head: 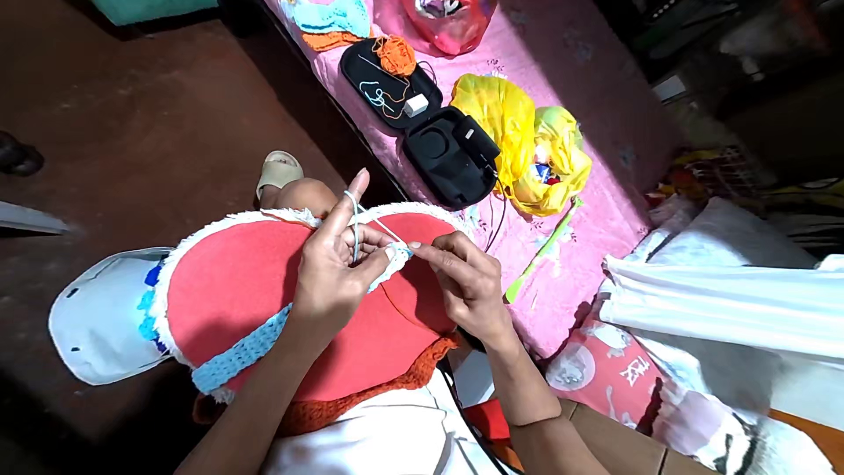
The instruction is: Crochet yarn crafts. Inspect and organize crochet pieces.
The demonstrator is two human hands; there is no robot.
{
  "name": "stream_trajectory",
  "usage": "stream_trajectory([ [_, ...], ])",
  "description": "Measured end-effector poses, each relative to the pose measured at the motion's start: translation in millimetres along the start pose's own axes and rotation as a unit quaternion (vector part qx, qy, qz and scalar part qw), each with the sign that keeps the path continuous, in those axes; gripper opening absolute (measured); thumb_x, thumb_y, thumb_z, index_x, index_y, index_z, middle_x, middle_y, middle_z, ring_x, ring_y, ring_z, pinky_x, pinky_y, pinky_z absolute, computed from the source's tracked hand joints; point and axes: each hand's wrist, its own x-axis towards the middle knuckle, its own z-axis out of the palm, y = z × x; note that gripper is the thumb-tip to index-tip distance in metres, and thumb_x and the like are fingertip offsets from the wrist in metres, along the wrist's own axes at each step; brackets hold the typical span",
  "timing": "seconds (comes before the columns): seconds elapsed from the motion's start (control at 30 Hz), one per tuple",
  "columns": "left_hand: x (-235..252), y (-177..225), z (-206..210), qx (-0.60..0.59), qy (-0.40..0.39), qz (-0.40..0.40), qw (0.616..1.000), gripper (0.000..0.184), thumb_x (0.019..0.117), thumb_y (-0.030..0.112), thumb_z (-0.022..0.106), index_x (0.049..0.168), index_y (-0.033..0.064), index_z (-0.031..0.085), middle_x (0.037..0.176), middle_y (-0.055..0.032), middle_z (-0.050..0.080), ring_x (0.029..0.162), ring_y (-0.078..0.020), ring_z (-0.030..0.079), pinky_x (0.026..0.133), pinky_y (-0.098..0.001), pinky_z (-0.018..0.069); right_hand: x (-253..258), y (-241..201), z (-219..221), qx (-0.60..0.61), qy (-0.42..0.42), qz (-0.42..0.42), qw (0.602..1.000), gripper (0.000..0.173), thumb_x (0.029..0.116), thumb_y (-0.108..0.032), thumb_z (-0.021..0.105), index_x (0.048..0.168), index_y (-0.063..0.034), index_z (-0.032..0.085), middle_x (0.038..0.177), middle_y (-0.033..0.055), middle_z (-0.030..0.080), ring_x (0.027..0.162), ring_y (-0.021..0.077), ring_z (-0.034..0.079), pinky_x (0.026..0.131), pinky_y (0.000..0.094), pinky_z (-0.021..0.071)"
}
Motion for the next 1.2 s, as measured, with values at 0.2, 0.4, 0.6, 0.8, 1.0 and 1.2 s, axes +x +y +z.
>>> stream_trajectory([
  [0.2, -3.6, -0.1, 2.3, 0.052, 0.019, 0.030, 0.998, 0.085, 0.0821, -0.006, 0.066, 0.159, 0.0092, 0.034, 0.088, 0.0022, 0.073, 0.070, -0.0034, 0.067, 0.065, -0.0151, 0.0556, 1.8, -13.9, 3.9, -0.160, 0.016, -0.042, 0.986, 0.035, 0.0878, 0.000, 0.056, 0.112, -0.0111, 0.079, 0.088, 0.0100, 0.069, 0.073, 0.0184, 0.064, 0.059, 0.0291, 0.0513],
  [0.4, -10.6, -5.4, 14.2, 0.140, 0.078, 0.041, 0.986, 0.082, 0.0842, 0.003, 0.071, 0.158, 0.0129, 0.038, 0.093, 0.0062, 0.075, 0.073, -0.0005, 0.068, 0.064, -0.0157, 0.0554, -4.9, -26.5, 19.8, -0.193, 0.043, 0.002, 0.980, 0.033, 0.0870, 0.001, 0.060, 0.112, -0.0073, 0.079, 0.091, 0.0125, 0.070, 0.076, 0.0199, 0.065, 0.062, 0.0279, 0.0535],
  [0.6, -16.8, -24.1, 21.8, 0.139, 0.100, 0.081, 0.982, 0.074, 0.0876, 0.002, 0.069, 0.156, 0.0085, 0.040, 0.093, 0.0033, 0.075, 0.076, -0.0012, 0.068, 0.069, -0.0171, 0.0560, -9.1, -34.0, 41.5, -0.090, 0.086, 0.099, 0.987, 0.031, 0.0886, 0.002, 0.060, 0.115, -0.0008, 0.076, 0.094, 0.0129, 0.068, 0.082, 0.0162, 0.066, 0.069, 0.0255, 0.0571],
  [0.8, -19.5, -20.9, 11.7, -0.027, 0.069, 0.057, 0.996, 0.085, 0.0859, -0.008, 0.065, 0.160, 0.0041, 0.025, 0.094, -0.0002, 0.074, 0.081, -0.0077, 0.070, 0.077, -0.0215, 0.0590, 7.5, -40.0, 40.7, 0.355, 0.094, 0.258, 0.893, 0.037, 0.0933, 0.007, 0.058, 0.131, 0.0065, 0.059, 0.098, 0.0072, 0.068, 0.070, 0.0016, 0.057, 0.060, 0.0158, 0.0479],
  [1.0, -12.0, -11.4, -5.2, -0.014, 0.044, 0.015, 0.999, 0.085, 0.0834, -0.009, 0.063, 0.160, 0.0097, 0.032, 0.092, -0.0005, 0.073, 0.074, -0.0068, 0.069, 0.068, -0.0183, 0.0576, -3.5, -15.9, 40.1, -0.061, 0.109, 0.004, 0.992, 0.016, 0.0941, -0.005, 0.061, 0.103, 0.0006, 0.073, 0.089, 0.0108, 0.071, 0.082, 0.0149, 0.068, 0.073, 0.0262, 0.0575],
  [1.2, -8.9, -12.4, -4.8, 0.039, 0.053, 0.024, 0.998, 0.081, 0.0816, -0.008, 0.062, 0.157, 0.0062, 0.036, 0.090, 0.0028, 0.074, 0.071, -0.0025, 0.067, 0.065, -0.0147, 0.0550, -4.8, -7.9, 19.7, -0.053, 0.049, -0.011, 0.997, 0.015, 0.0919, -0.004, 0.060, 0.093, -0.0019, 0.075, 0.085, 0.0088, 0.070, 0.078, 0.0137, 0.067, 0.068, 0.0250, 0.0552],
])
